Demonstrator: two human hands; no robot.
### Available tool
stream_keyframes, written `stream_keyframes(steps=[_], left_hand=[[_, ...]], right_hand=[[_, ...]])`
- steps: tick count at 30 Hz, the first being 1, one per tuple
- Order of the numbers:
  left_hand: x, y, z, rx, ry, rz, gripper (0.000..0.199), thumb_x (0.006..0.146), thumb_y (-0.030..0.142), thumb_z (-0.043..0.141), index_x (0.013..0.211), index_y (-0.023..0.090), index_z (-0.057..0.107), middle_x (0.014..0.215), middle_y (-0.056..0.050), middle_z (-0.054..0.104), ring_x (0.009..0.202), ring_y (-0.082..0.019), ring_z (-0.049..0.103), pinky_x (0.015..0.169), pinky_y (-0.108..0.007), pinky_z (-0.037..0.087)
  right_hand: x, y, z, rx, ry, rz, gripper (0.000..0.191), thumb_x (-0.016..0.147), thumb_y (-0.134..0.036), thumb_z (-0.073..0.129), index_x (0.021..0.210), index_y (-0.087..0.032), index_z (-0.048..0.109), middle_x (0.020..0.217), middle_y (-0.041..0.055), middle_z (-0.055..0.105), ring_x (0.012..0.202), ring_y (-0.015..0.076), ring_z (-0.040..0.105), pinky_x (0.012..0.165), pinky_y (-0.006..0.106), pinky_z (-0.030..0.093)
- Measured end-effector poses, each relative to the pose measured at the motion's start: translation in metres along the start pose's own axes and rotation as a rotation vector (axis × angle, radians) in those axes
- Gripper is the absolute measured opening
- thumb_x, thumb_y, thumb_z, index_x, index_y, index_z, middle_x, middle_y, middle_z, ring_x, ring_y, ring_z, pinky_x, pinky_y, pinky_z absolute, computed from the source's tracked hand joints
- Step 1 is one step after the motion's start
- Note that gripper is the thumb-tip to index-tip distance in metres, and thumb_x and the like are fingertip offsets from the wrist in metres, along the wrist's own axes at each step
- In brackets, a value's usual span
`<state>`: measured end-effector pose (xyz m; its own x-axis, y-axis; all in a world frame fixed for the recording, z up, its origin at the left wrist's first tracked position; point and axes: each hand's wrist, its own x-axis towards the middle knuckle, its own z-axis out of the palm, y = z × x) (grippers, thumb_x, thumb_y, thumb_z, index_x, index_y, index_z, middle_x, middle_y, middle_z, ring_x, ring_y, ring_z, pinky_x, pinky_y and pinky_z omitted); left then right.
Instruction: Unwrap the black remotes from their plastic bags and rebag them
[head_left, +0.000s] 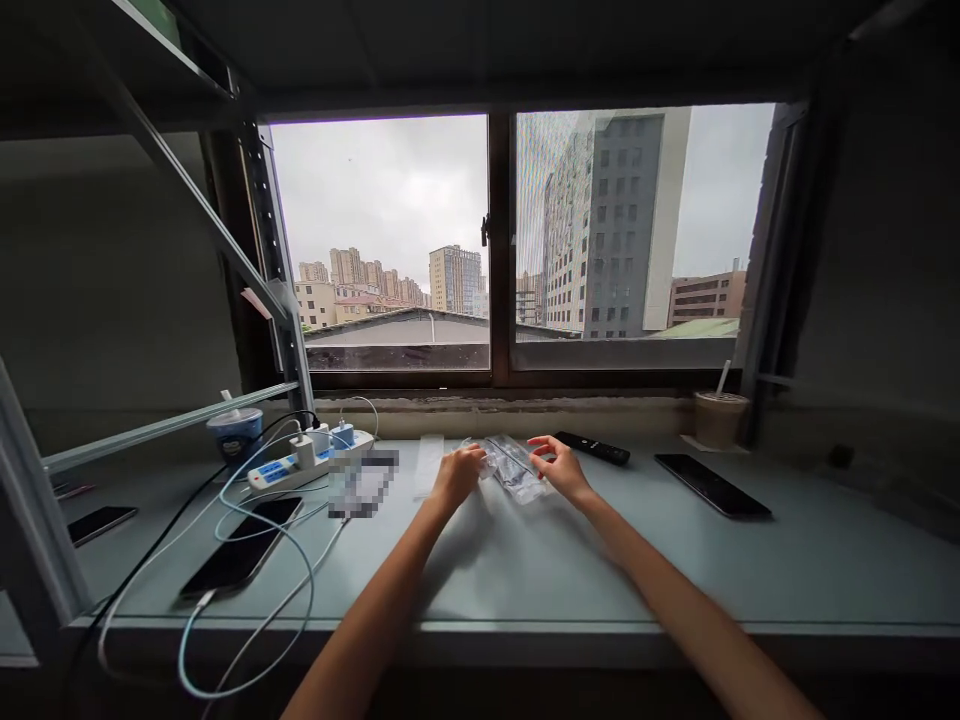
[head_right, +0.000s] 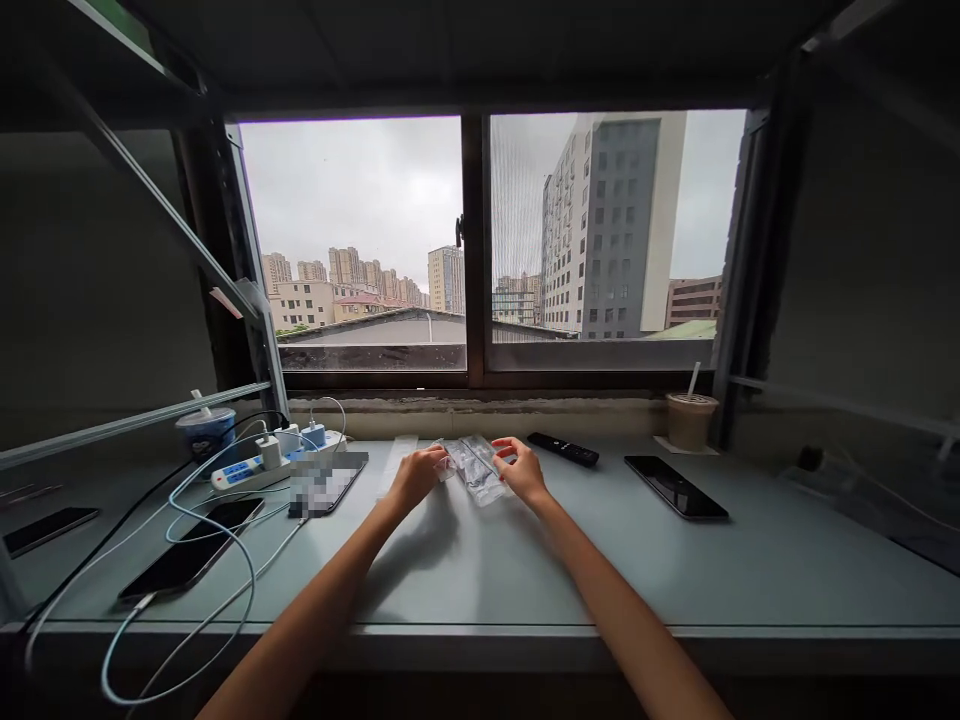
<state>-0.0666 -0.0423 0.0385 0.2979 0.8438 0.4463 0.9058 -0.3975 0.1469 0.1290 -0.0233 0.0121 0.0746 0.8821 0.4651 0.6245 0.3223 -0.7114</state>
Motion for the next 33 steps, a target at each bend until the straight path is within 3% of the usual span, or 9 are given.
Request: stream_keyframes(steps=[4, 8, 12, 14, 17, 20, 23, 26, 33], left_hand=[[0.001, 0.003, 0.002, -0.001, 0.007, 0.039, 0.028, 0.084, 0.014, 0.039, 0.080, 0.021, 0.066, 0.083, -0.002, 0.066, 0.074, -0.014, 0.060, 0.062, -0.021, 0.036], [0.002, 0.008, 0.012, -0.037, -0.036, 0.138, 0.023, 0.084, 0.022, 0.046, 0.072, 0.020, 0.066, 0.077, -0.002, 0.066, 0.071, -0.013, 0.059, 0.062, -0.021, 0.037], [-0.001, 0.014, 0.016, -0.104, -0.111, 0.206, 0.044, 0.085, 0.044, 0.043, 0.057, 0.016, 0.063, 0.066, -0.004, 0.064, 0.065, -0.015, 0.058, 0.061, -0.023, 0.038], [-0.001, 0.015, 0.013, -0.188, -0.068, 0.167, 0.052, 0.088, 0.051, 0.030, 0.071, 0.019, 0.067, 0.075, -0.004, 0.066, 0.073, -0.016, 0.059, 0.065, -0.025, 0.040], [0.000, 0.011, 0.008, -0.300, 0.008, 0.032, 0.051, 0.088, 0.054, 0.023, 0.113, 0.027, 0.058, 0.112, -0.002, 0.061, 0.104, -0.019, 0.054, 0.083, -0.029, 0.041], [0.001, 0.004, 0.012, -0.273, -0.083, -0.035, 0.057, 0.083, 0.057, 0.035, 0.131, 0.027, 0.040, 0.139, -0.006, 0.038, 0.130, -0.027, 0.026, 0.102, -0.040, 0.027], [0.000, 0.000, 0.023, -0.270, -0.273, -0.010, 0.067, 0.080, 0.062, 0.036, 0.137, 0.029, 0.028, 0.147, -0.007, 0.020, 0.135, -0.032, 0.001, 0.106, -0.053, 0.008], [-0.003, 0.005, 0.034, -0.290, -0.405, 0.050, 0.070, 0.078, 0.066, 0.033, 0.138, 0.032, 0.024, 0.149, -0.006, 0.011, 0.134, -0.033, -0.007, 0.103, -0.058, -0.001], [-0.003, 0.019, 0.035, -0.363, -0.435, 0.082, 0.059, 0.086, 0.056, 0.025, 0.139, 0.029, 0.024, 0.149, -0.006, 0.003, 0.135, -0.028, -0.004, 0.105, -0.055, 0.002]], right_hand=[[0.013, 0.025, -0.018, -0.201, 0.143, 0.083, 0.024, 0.072, -0.017, 0.050, 0.094, -0.021, 0.060, 0.088, 0.0021, 0.063, 0.075, 0.0153, 0.059, 0.065, 0.026, 0.044], [0.022, 0.058, -0.037, -0.386, 0.246, 0.200, 0.028, 0.069, -0.016, 0.053, 0.096, -0.018, 0.060, 0.104, 0.0099, 0.058, 0.102, 0.0259, 0.050, 0.082, 0.037, 0.039], [0.024, 0.084, -0.050, -0.520, 0.247, 0.305, 0.040, 0.069, -0.028, 0.058, 0.107, -0.017, 0.057, 0.113, 0.0144, 0.052, 0.110, 0.0328, 0.043, 0.084, 0.046, 0.036], [0.024, 0.090, -0.052, -0.575, 0.213, 0.324, 0.042, 0.072, -0.034, 0.056, 0.110, -0.017, 0.056, 0.115, 0.0146, 0.051, 0.111, 0.0325, 0.043, 0.085, 0.046, 0.035], [0.025, 0.091, -0.048, -0.639, 0.146, 0.315, 0.037, 0.073, -0.037, 0.055, 0.106, -0.020, 0.057, 0.113, 0.0111, 0.052, 0.110, 0.0296, 0.044, 0.086, 0.042, 0.035], [0.026, 0.086, -0.042, -0.678, 0.117, 0.311, 0.037, 0.072, -0.034, 0.057, 0.105, -0.018, 0.056, 0.110, 0.0114, 0.053, 0.106, 0.0294, 0.046, 0.085, 0.040, 0.035], [0.028, 0.080, -0.040, -0.698, 0.123, 0.296, 0.037, 0.076, -0.030, 0.053, 0.110, -0.015, 0.052, 0.110, 0.0133, 0.053, 0.105, 0.0287, 0.046, 0.085, 0.040, 0.034], [0.028, 0.075, -0.043, -0.698, 0.141, 0.273, 0.035, 0.081, -0.026, 0.045, 0.114, -0.015, 0.050, 0.111, 0.0137, 0.052, 0.107, 0.0270, 0.045, 0.087, 0.038, 0.033], [0.022, 0.078, -0.043, -0.683, 0.097, 0.332, 0.035, 0.082, -0.028, 0.044, 0.114, -0.018, 0.054, 0.112, 0.0146, 0.052, 0.106, 0.0291, 0.048, 0.084, 0.040, 0.036]])
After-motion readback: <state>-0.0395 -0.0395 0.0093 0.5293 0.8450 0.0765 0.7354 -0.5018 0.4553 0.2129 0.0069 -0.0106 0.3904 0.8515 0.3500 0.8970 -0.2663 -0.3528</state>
